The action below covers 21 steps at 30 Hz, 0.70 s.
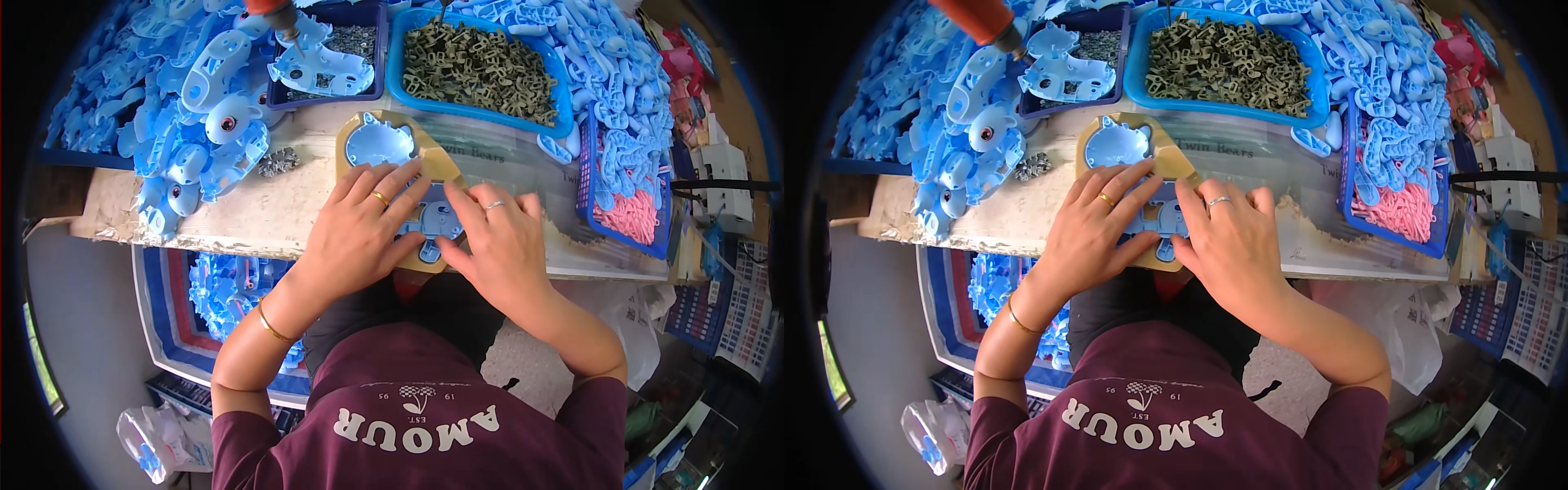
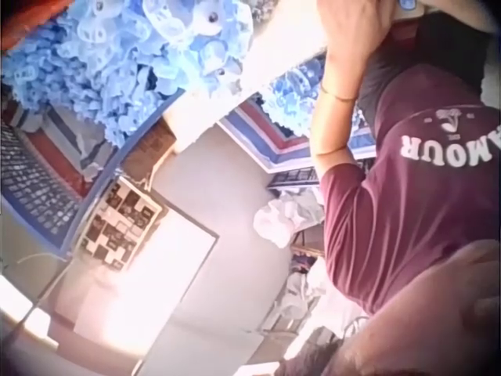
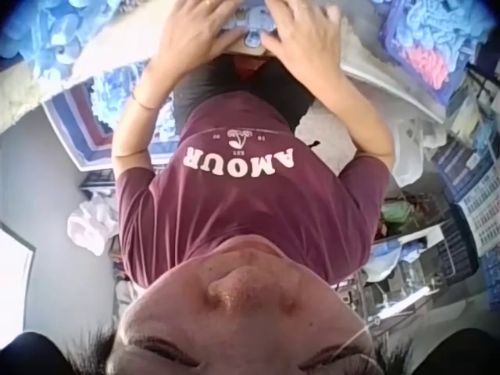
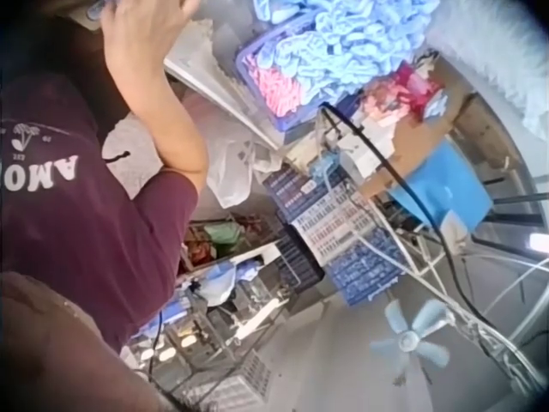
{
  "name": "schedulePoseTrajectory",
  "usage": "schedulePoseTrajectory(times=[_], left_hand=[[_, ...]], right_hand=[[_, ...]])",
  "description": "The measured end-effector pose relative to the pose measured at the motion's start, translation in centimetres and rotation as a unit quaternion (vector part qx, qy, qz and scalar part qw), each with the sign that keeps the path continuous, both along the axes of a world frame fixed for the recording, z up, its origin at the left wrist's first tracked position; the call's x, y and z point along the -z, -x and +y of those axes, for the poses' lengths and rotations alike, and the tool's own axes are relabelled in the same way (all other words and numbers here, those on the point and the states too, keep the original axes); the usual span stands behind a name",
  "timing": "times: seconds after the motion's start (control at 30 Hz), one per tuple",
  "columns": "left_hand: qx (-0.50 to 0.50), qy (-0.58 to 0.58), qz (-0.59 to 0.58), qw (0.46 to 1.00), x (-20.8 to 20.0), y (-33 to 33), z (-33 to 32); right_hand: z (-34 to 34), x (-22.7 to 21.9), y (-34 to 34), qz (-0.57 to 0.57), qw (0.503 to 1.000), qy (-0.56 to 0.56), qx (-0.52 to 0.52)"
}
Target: Assembling blue plastic hippopotamus toy components using screws and a pneumatic screwdriver.
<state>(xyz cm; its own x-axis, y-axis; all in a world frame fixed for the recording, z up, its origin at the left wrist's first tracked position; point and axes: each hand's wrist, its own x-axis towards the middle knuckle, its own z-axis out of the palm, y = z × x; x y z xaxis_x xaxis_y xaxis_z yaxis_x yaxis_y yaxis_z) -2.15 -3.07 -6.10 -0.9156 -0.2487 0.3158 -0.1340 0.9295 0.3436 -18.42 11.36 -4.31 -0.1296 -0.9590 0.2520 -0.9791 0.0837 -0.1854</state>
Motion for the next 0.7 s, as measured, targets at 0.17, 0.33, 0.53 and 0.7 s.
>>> schedulePoseTrajectory(times=[0.17, 0.33, 0.53, 0.7], left_hand=[[-0.003, -0.016, 0.001, 1.0, 0.1, 0.0, -0.1], [-0.002, -0.01, -0.013, 1.0, -0.1, -0.2, 0.3], [-0.012, -0.02, -0.03, 0.999, 0.1, -0.1, 0.5], [-0.011, -0.014, -0.035, 0.999, 0.0, -0.2, 0.4]], right_hand=[[-0.6, -1.0, 2.3, -0.119, 0.991, -0.053, -0.029], [-6.4, -2.0, 10.1, -0.165, 0.985, 0.021, 0.04], [-12.6, 2.7, 15.5, -0.011, 0.999, 0.042, -0.015], [-13.8, 2.7, 16.7, 0.013, 1.0, -0.02, 0.015]])
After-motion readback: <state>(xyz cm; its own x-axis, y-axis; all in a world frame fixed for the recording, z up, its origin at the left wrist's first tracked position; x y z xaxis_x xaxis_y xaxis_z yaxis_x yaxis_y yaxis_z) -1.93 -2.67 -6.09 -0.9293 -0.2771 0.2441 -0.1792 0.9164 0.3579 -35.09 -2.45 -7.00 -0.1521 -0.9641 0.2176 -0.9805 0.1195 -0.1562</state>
